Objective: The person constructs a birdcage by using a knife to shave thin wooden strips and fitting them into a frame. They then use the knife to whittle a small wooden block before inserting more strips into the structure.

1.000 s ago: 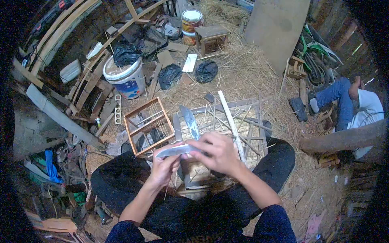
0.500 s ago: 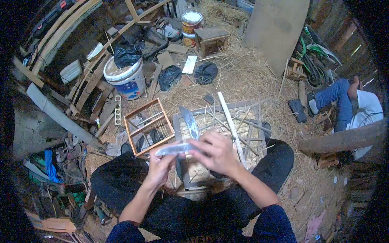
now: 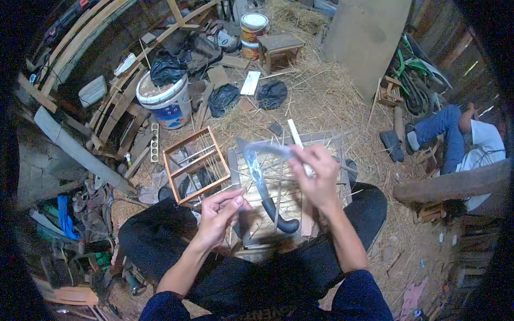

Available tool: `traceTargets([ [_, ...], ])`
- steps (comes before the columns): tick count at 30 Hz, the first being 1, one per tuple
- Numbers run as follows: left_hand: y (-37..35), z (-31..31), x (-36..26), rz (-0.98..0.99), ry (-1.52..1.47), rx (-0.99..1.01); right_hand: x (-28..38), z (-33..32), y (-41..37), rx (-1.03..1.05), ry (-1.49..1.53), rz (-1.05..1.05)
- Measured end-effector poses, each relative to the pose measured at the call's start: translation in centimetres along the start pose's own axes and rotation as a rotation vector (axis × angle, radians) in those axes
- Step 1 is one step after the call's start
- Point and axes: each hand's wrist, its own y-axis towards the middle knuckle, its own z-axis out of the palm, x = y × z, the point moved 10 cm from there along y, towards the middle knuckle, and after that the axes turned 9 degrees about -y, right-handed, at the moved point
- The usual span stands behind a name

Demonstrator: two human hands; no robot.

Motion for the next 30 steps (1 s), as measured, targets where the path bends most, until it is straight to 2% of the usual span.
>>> traceTargets([
  [2,0.3,-0.3,0.5,-0.033,-0.019,0.007,4.2,1.3,-1.5,0.053,0.156,-0.237],
  [3,0.4,0.0,0.0,0.037,-0.023,0.048,6.0,2.2,-2.3,0.131,0.146,-0.284],
  [4,0.5,-0.1,0.1,0.015,-0.043,0.038,7.2,3.1,-3.0,0.205,0.14,-0.326],
  [8,0.0,-0.1,0.5,-0.025,-0.074,0.01,-0.2,1.1,-0.2,-0.023,0.153,0.015],
  [9,-0.1,0.2,0.5,-0.035,-0.077,0.008,0.1,0.7,-0.1,0.001,0.103,0.0],
  [10,0.1,0.3,0.3,-0.037,-0.074,0.008,1.8,1.1,-0.7,-0.004,0.121,-0.142],
  [12,0.5,0.3,0.4,-0.022,-0.032,0.028,5.8,2.7,-2.3,0.183,0.129,-0.276],
  [13,0.6,0.2,0.4,-0.009,-0.033,0.033,6.4,3.1,-2.3,0.204,0.174,-0.269],
  [16,0.2,-0.4,0.6,-0.032,-0.011,0.006,1.3,1.9,-0.7,0.0,0.131,-0.072],
  [17,-0.1,0.0,0.4,-0.019,0.019,0.006,-0.1,1.0,-0.2,-0.034,0.162,0.051],
  [20,0.1,-0.1,0.5,0.025,0.038,0.018,3.8,1.9,-1.7,0.029,0.145,-0.271],
  [22,0.3,-0.6,0.4,0.037,0.09,0.03,6.6,2.9,-2.6,0.166,0.125,-0.319],
  [23,0.4,-0.2,-0.1,0.105,0.059,0.053,5.5,2.8,-2.3,0.13,0.128,-0.285],
  [24,0.3,0.0,-0.2,0.092,0.088,0.047,4.1,2.5,-1.9,0.102,0.126,-0.252],
  [26,0.0,0.6,-0.5,0.07,0.132,0.032,-0.2,0.8,-0.5,-0.019,0.214,0.051],
  [27,-0.1,0.9,-0.5,0.077,0.168,0.056,-0.4,-0.1,-0.1,-0.056,0.15,0.051],
  [30,0.0,0.7,0.6,0.037,0.126,0.069,2.6,1.4,-1.6,0.076,0.187,-0.163],
])
